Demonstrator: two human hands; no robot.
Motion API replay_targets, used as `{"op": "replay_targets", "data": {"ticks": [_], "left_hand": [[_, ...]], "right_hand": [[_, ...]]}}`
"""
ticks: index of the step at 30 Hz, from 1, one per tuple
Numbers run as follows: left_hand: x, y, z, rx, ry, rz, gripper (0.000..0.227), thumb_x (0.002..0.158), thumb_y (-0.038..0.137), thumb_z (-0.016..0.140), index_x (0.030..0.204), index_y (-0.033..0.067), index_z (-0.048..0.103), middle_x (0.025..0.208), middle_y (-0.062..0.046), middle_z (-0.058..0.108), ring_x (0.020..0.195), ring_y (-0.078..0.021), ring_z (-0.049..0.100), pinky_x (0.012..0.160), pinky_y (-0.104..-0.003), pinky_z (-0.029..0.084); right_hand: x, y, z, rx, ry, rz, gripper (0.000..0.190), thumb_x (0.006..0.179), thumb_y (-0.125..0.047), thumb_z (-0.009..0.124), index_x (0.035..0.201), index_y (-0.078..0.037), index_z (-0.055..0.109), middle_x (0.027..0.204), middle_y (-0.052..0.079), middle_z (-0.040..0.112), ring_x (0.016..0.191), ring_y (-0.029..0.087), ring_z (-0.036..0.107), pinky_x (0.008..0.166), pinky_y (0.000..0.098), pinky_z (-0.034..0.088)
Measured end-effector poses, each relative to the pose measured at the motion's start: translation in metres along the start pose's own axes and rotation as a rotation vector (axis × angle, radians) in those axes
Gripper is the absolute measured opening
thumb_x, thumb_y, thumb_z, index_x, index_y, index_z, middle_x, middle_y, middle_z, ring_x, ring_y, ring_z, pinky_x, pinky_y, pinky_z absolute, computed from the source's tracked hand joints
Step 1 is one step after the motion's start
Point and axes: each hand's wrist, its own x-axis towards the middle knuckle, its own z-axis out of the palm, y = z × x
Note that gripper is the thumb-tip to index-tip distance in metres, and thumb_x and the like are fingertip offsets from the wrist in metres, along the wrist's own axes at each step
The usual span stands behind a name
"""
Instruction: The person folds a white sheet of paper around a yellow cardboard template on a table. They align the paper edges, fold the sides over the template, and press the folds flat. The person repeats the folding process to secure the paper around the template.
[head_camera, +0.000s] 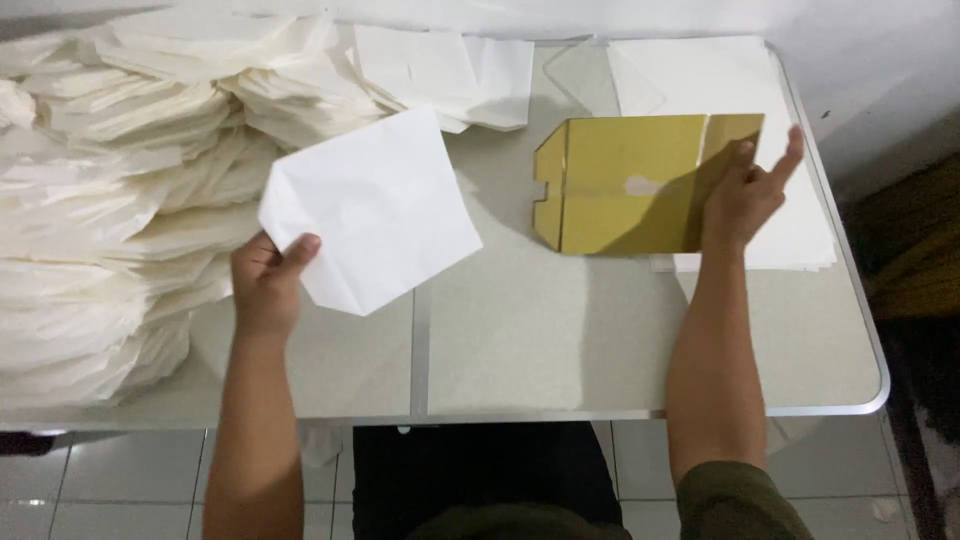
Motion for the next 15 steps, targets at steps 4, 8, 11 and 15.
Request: {"op": "replay_targets", "data": {"ticks": [4,8,11,15], "left_hand": [[0.003,-0.014,-0.017,-0.060,-0.029,0.037,0.014,0.099,0.021,0.071,0.101,0.0071,0.068,0.081,-0.004,0.066,0.075,-0.0083,0.059,0.079,-0.027,0.051],[0.002,0.000,-0.014,-0.055,-0.244,-0.051,0.015,0.089,0.018,0.077,0.093,0.0057,0.070,0.077,-0.005,0.063,0.071,-0.0135,0.060,0.073,-0.031,0.051],[0.005,0.027,0.026,0.112,-0.472,-0.142,0.019,0.081,0.017,0.082,0.080,0.0023,0.070,0.068,-0.004,0.058,0.066,-0.0148,0.054,0.063,-0.031,0.046],[0.018,0.018,0.089,0.333,-0.703,-0.066,0.031,0.079,0.022,0.083,0.091,-0.0050,0.072,0.075,-0.015,0.067,0.070,-0.0211,0.055,0.068,-0.038,0.049]], "right_hand": [[-0.023,-0.058,0.012,-0.054,-0.030,0.008,0.050,0.115,-0.037,0.062,0.155,-0.041,0.033,0.071,0.005,0.074,0.080,0.029,0.079,0.087,0.0444,0.057],[-0.044,-0.108,0.008,-0.082,-0.291,0.003,0.045,0.116,-0.036,0.054,0.156,-0.034,0.034,0.078,0.012,0.070,0.081,0.033,0.073,0.085,0.0477,0.057],[-0.057,-0.144,0.001,-0.120,-0.508,0.014,0.049,0.115,-0.036,0.051,0.158,-0.034,0.029,0.092,0.022,0.072,0.095,0.042,0.072,0.089,0.0544,0.057],[-0.074,-0.183,-0.006,-0.069,-0.739,0.009,0.052,0.113,-0.027,0.047,0.160,-0.031,0.025,0.103,0.026,0.073,0.101,0.044,0.071,0.093,0.0560,0.054]]}}
